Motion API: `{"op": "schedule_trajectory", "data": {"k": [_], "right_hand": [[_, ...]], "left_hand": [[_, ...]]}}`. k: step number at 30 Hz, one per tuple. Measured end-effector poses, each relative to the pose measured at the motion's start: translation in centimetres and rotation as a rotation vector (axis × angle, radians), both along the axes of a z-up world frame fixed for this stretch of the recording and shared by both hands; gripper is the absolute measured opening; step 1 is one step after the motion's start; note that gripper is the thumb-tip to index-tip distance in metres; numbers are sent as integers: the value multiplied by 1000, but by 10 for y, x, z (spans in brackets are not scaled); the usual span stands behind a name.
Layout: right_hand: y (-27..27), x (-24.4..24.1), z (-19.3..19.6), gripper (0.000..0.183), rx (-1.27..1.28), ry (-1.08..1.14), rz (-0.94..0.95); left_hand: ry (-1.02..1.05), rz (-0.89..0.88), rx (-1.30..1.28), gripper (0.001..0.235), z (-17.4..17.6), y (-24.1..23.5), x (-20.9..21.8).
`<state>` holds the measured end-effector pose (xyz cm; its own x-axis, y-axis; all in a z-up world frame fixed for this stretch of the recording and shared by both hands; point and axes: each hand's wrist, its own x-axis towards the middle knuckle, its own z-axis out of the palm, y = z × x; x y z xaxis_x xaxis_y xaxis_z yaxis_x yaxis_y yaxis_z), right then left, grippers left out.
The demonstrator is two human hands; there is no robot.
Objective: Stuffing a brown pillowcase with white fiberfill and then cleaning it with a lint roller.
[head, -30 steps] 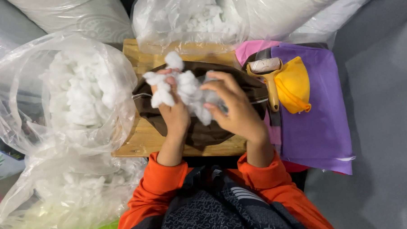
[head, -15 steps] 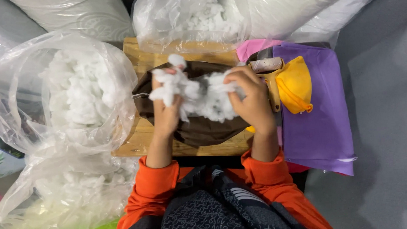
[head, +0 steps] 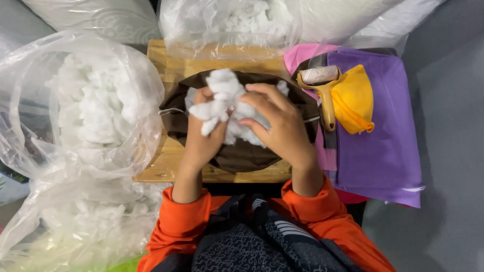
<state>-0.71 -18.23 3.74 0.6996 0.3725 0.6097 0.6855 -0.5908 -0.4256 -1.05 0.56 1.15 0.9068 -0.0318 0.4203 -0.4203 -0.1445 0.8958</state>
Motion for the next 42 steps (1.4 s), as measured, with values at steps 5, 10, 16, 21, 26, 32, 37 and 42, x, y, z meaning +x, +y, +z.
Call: {"op": "schedule_trajectory", "data": {"k": [5, 10, 16, 21, 26, 32, 37, 42], "right_hand": [[3, 21, -33, 14, 102, 6, 22], [-18, 18, -15, 21, 177, -3, 25], [-31, 16, -17, 35, 94, -13, -179], [10, 33, -48, 26, 87, 2, 104], [-7, 39, -42, 26, 69, -40, 88], [-35, 26, -13, 26, 41, 6, -18], [8, 13, 1, 39, -37, 361, 168], [-5, 37, -59, 42, -425, 471, -176]], "left_hand": [[-67, -32, -27, 15, -9, -2, 1], [-89, 15, -153, 8, -22, 26, 6], [-94, 156, 32, 32, 3, 30, 5], [-219, -221, 260, 93, 2, -6, 5], [-186, -57, 371, 25, -51, 14, 31], [-201, 135, 633, 46, -8, 40, 14], [-426, 86, 714, 52, -6, 14, 7], [85, 61, 1018, 38, -70, 21, 37]]}}
